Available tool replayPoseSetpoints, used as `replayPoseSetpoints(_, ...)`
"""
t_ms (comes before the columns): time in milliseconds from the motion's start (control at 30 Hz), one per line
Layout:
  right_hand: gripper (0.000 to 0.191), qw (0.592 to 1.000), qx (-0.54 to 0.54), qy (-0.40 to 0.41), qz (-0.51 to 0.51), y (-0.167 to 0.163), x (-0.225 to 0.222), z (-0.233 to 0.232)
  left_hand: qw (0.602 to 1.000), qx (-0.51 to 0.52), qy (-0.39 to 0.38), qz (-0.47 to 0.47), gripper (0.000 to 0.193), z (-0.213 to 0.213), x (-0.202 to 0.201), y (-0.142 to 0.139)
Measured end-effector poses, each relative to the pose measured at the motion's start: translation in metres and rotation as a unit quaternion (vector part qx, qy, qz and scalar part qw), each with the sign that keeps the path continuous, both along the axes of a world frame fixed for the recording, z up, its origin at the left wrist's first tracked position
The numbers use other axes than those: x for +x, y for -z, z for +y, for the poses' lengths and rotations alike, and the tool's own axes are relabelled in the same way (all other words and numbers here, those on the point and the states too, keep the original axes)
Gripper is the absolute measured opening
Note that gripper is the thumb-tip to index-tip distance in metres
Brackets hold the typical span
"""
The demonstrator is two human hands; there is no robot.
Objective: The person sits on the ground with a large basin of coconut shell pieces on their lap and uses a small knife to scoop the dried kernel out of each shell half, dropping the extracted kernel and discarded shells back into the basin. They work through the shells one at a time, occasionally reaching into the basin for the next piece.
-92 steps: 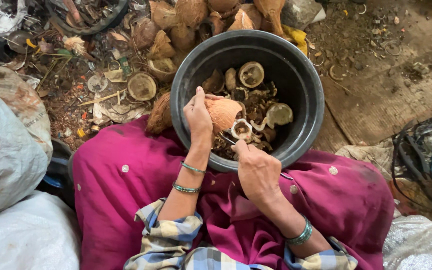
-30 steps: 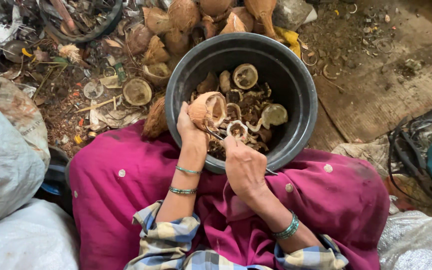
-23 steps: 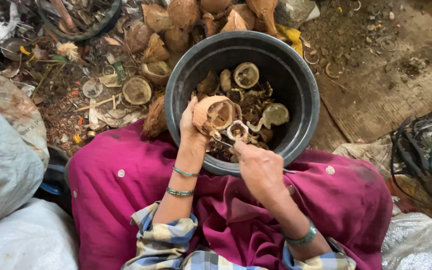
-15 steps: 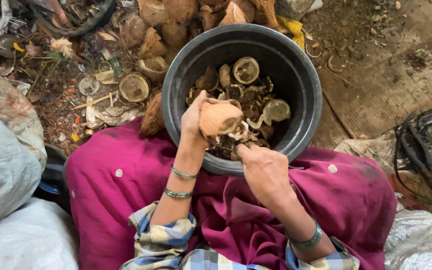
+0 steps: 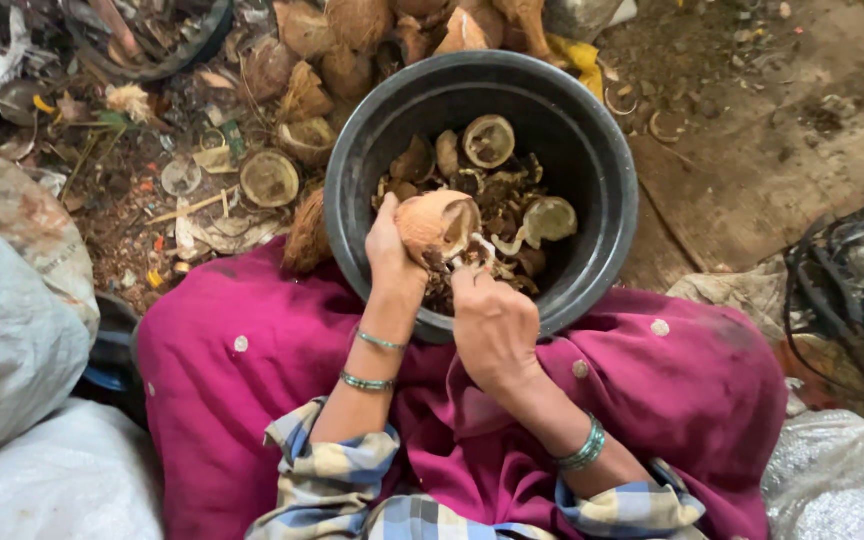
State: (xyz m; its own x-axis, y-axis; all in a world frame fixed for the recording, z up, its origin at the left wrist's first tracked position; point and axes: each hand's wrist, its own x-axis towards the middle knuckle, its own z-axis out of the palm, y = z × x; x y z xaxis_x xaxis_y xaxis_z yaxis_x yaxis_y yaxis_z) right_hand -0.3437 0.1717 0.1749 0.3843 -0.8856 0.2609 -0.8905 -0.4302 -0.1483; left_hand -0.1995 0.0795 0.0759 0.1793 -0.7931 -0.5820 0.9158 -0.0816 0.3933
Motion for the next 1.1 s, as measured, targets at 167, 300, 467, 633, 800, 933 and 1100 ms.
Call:
replayPoseSetpoints(167, 0.011, 0.994, 0.084, 0.031, -0.059, -0.006, -0.015, -0.013, 0.999, -0.03, 0.008, 0.011, 0.042, -0.001, -0.004, 0.024)
replayPoseSetpoints(300, 0.019, 0.983, 0.135, 0.031, -0.124, -0.01, -0.024, -0.018, 0.997, -0.043, 0.056, 0.037, 0.041, -0.006, -0.004, 0.035)
replayPoseSetpoints(467, 0.027, 0.95, 0.268, 0.071, -0.142, -0.019, -0.027, -0.032, 0.975, -0.101, 0.131, 0.15, 0.04, -0.002, 0.0, 0.024)
replayPoseSetpoints(633, 0.029, 0.948, 0.272, 0.048, -0.156, -0.029, -0.037, -0.042, 0.949, -0.138, 0.208, 0.194, 0.05, -0.001, -0.002, 0.014)
replayPoseSetpoints(800, 0.024, 0.97, 0.229, 0.021, -0.076, -0.038, -0.045, -0.033, 0.963, -0.12, 0.172, 0.168, 0.047, -0.005, 0.001, 0.024)
replayPoseSetpoints(933, 0.026, 0.974, 0.221, -0.012, -0.048, -0.047, -0.056, -0.027, 0.973, -0.107, 0.152, 0.14, 0.044, -0.008, 0.003, 0.034)
replayPoseSetpoints(1100, 0.021, 0.974, 0.217, -0.026, -0.058, -0.048, -0.056, -0.023, 0.976, -0.098, 0.167, 0.1, 0.044, -0.007, 0.004, 0.034)
